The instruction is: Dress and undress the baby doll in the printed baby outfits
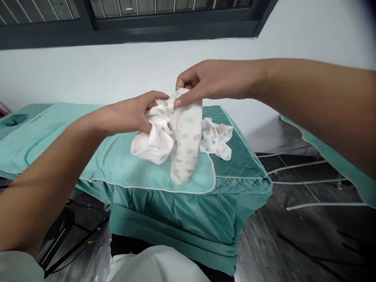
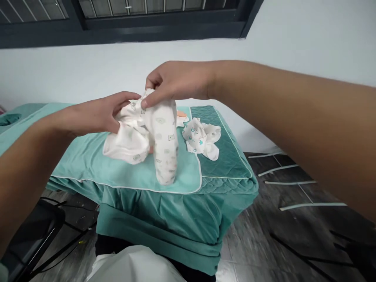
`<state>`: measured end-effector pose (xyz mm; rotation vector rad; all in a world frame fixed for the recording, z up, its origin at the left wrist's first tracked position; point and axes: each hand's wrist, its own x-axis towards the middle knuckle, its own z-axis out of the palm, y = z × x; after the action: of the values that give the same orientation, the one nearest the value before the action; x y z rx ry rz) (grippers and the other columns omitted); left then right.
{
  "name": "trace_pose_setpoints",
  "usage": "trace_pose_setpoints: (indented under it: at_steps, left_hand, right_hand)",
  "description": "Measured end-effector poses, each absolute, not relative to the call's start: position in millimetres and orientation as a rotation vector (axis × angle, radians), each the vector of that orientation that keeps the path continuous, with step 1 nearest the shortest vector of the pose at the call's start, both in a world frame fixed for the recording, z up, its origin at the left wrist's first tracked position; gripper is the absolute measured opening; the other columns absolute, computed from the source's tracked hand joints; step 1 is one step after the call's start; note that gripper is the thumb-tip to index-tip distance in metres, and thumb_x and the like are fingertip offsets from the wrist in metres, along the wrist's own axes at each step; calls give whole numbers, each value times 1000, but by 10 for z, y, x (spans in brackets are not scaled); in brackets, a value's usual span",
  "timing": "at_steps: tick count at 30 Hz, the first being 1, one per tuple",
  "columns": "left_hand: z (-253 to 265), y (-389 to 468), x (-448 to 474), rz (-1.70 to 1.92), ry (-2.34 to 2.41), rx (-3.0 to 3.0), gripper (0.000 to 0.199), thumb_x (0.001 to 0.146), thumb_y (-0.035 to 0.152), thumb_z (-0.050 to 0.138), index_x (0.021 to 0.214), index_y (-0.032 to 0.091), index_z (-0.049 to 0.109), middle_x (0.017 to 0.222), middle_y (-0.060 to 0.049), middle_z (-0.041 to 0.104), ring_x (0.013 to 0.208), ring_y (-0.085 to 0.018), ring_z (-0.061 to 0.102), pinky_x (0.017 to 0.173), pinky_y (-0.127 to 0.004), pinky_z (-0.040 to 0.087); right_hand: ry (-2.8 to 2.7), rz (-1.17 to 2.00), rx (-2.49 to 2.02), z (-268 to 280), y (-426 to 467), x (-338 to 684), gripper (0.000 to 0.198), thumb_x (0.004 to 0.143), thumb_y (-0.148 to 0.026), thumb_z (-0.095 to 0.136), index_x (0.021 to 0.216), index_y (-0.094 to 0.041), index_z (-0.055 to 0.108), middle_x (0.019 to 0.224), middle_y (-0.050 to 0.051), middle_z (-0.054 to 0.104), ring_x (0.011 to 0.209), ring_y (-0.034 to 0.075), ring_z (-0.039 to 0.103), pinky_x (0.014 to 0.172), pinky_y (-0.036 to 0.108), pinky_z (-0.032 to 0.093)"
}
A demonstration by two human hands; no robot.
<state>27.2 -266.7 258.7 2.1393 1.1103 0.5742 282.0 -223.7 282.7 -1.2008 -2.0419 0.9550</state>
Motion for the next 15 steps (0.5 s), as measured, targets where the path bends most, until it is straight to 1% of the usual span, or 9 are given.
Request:
trace_pose_setpoints:
  at_steps: [2,4,6,7,9,11,13,15]
  left_hand:
    - [2627,-2710,308,649,1087,2080,53,68,22,79,118,21,64,104,-3,66,107,-29,71,80,-36,59]
    - [2622,-2750,356,800,1094,2034,42,72,29,79,111,21,66,100,-3,67,105,-30,72,75,-37,60]
    - [2588,-2767,411,835,1021,1956,37,74,34,79,106,20,66,98,-4,68,102,-31,73,71,-38,60]
    - [2568,-2766,436,814,971,1912,36,76,36,79,104,19,66,98,-5,68,101,-31,73,69,-39,59]
    - [2535,-2750,469,780,911,1852,34,78,40,79,100,18,66,97,-5,68,98,-31,73,66,-38,57]
    - [2514,-2723,463,802,952,1853,35,77,44,80,94,17,65,93,-5,67,95,-30,72,64,-36,56]
    - [2495,-2690,417,811,1028,1899,37,75,46,82,88,17,65,89,-4,66,93,-29,72,64,-34,55]
    - [2458,-2646,345,786,1096,1961,37,73,47,83,82,17,64,84,-4,65,91,-27,70,66,-33,54]
  right_hand:
    - [-2167,876,-1194,2959,-2452,2741,27,75,-27,89,80,-12,67,81,-4,66,97,21,71,81,32,59]
    - [-2201,791,-1153,3032,-2619,2686,26,76,-27,88,81,-13,66,72,-6,62,87,16,70,73,27,57]
    - [-2189,747,-1104,3056,-2708,2666,26,77,-27,87,85,-14,66,70,-8,61,82,13,69,68,24,54]
    - [-2189,743,-1089,3057,-2724,2672,27,76,-28,86,88,-14,66,71,-9,61,82,12,70,68,24,53]
    - [-2208,764,-1120,3042,-2708,2729,29,78,-33,83,91,-14,67,79,-9,66,90,14,71,72,26,53]
    - [-2223,803,-1209,2999,-2633,2862,32,83,-43,76,90,-12,69,96,-6,70,102,18,70,78,31,54]
    - [-2167,827,-1285,2913,-2511,3069,42,88,-52,66,87,-11,72,116,-4,70,114,24,67,85,35,56]
    - [-2009,793,-1289,2781,-2375,3304,51,91,-60,57,86,-12,73,128,-3,67,122,28,63,90,38,57]
